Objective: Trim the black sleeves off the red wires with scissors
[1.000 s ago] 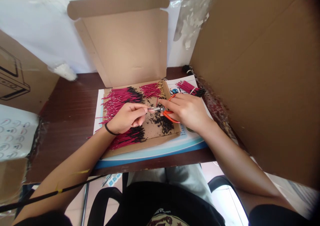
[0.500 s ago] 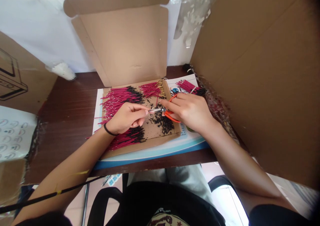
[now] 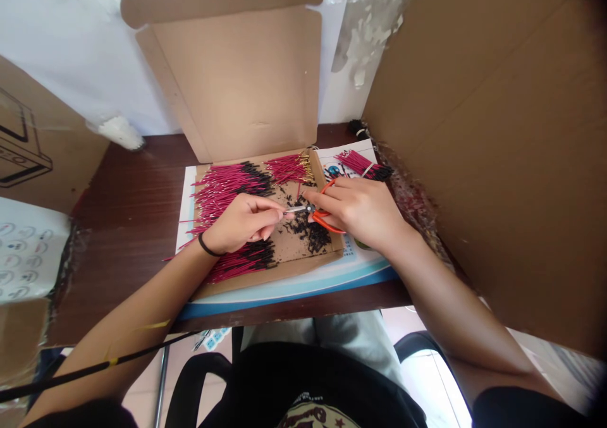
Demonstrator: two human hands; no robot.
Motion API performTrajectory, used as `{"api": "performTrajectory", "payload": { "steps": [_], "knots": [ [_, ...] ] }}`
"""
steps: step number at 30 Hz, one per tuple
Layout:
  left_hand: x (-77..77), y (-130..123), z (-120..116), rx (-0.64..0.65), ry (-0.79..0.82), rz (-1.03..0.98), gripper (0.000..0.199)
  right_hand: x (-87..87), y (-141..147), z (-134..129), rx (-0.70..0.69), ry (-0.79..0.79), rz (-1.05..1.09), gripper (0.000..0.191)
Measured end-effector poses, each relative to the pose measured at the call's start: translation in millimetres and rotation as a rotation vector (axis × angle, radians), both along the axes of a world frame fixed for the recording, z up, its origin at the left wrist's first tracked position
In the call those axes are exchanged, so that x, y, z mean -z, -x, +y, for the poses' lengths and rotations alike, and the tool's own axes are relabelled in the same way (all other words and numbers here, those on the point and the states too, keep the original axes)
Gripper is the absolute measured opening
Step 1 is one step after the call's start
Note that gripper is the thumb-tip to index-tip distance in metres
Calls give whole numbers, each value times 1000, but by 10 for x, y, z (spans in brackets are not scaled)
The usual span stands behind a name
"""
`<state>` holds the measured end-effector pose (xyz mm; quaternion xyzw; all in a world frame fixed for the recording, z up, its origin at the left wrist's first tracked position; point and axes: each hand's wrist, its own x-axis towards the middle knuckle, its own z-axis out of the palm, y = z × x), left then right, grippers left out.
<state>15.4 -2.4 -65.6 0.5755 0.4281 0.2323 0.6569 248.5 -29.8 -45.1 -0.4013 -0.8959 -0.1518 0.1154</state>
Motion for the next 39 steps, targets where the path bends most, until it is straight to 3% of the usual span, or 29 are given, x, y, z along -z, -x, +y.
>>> {"api": "performTrajectory", "payload": {
  "steps": [13,39],
  "knots": [
    [-31,-32,-38,-64,-4,25,20,15,-19,15,-41,-9,-6,30],
    [8,-11,-4,62,-76,22,22,53,-49,54,-75,52,-8,28]
  ]
}}
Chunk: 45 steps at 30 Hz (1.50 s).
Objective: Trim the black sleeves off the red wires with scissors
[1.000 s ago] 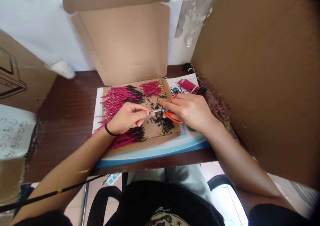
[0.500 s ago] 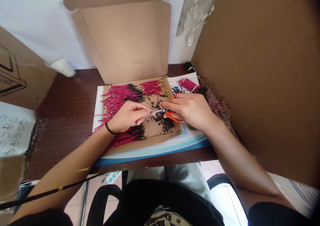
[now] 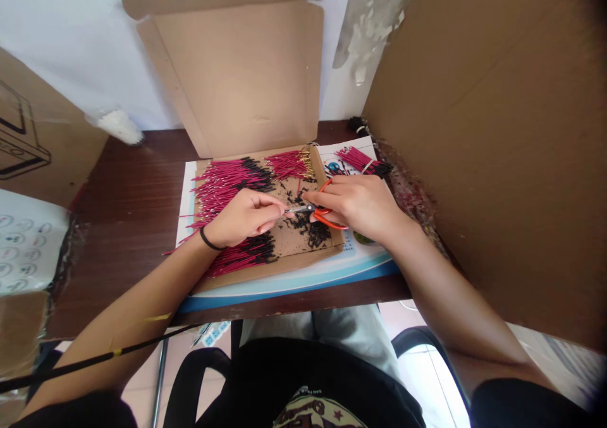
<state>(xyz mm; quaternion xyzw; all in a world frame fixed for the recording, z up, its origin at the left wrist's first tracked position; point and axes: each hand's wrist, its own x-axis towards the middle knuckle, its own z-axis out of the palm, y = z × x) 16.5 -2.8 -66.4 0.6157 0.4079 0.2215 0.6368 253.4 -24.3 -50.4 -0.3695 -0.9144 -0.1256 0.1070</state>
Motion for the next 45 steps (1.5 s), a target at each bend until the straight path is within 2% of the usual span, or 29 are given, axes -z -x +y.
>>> {"api": "performTrajectory", "payload": {
  "steps": [9,18,25,33,39,42,45],
  "knots": [
    [-9,25,-1,22,-12,6,20,-6,7,10,9,23,-8,29],
    [23,27,13,-11,87,-94,18,28,-8,27,-19,62,43,32],
    [12,40,26,-11,155,-180,20,50,-13,31,-34,178,119,31],
    [14,39,10,-34,141,-194,24,49,-5,39,-9,283,174,30],
    [-4,41,14,-6,119,-135,25,85,34,36,78,250,205,36],
    [-9,40,9,18,109,-112,28,84,66,12,167,203,233,33],
    [-10,27,-7,2,97,-103,29,75,123,-11,284,253,457,33]
  ]
}}
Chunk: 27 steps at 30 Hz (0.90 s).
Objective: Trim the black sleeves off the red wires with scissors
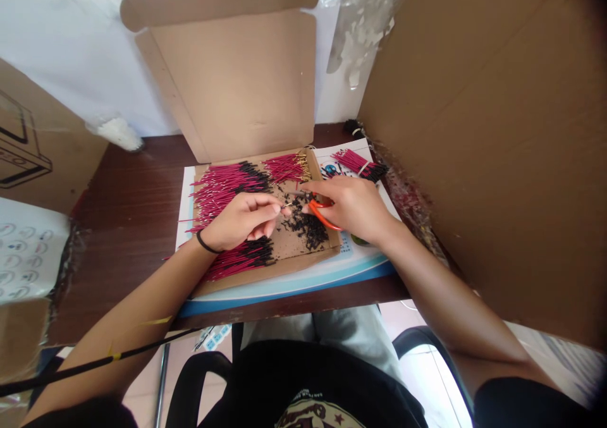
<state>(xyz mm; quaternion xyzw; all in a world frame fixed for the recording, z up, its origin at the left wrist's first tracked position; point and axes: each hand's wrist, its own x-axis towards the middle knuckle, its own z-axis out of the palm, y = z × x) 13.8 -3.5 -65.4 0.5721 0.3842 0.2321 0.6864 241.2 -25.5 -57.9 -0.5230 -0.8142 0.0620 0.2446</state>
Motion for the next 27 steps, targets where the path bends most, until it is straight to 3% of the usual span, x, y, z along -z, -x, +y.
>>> {"api": "performTrajectory", "payload": {
  "steps": [3,6,9,19,27],
  "knots": [
    [-15,-27,-23,-18,-39,6,30,-4,108,-26,70,162,471,36],
    [-45,-60,-46,-24,-105,-6,31,8,258,-61,-13,365,909,41],
    [-68,-82,-68,-51,-154,-33,30,42,385,-91,-53,457,1107,41],
    [-9,-148,-136,-148,26,-111,40,125,421,-69,-84,523,1268,44],
    [58,-176,-163,-64,87,-156,41,115,423,-73,-83,565,1302,41]
  ]
}}
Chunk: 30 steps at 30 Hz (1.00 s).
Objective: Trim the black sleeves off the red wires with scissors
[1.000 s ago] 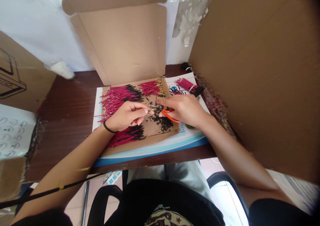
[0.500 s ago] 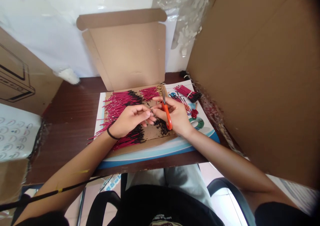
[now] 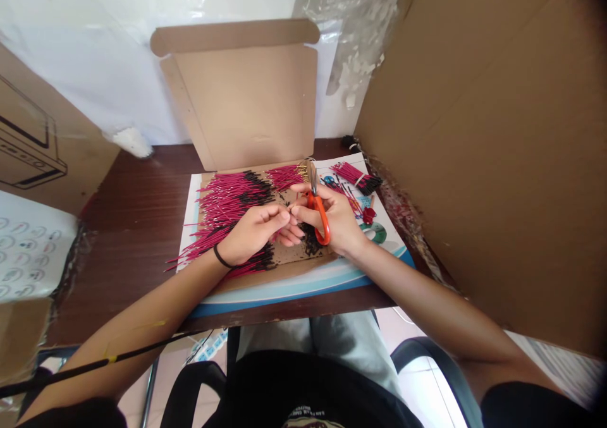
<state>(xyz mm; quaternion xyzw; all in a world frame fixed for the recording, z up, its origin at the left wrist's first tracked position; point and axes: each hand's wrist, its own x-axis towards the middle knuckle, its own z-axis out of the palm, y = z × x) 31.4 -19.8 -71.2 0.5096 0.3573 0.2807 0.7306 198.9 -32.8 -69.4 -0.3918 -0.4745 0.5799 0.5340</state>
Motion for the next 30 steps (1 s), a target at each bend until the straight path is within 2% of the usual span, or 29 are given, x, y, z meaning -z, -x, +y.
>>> {"api": "performTrajectory", "payload": {
  "steps": [18,30],
  "knots": [
    [-9,1,-1,52,-21,4,43,-15,19,-10,-46,75,82,36],
    [-21,-1,5,53,-158,27,41,-30,-1,-17,-76,73,133,38]
  ]
}}
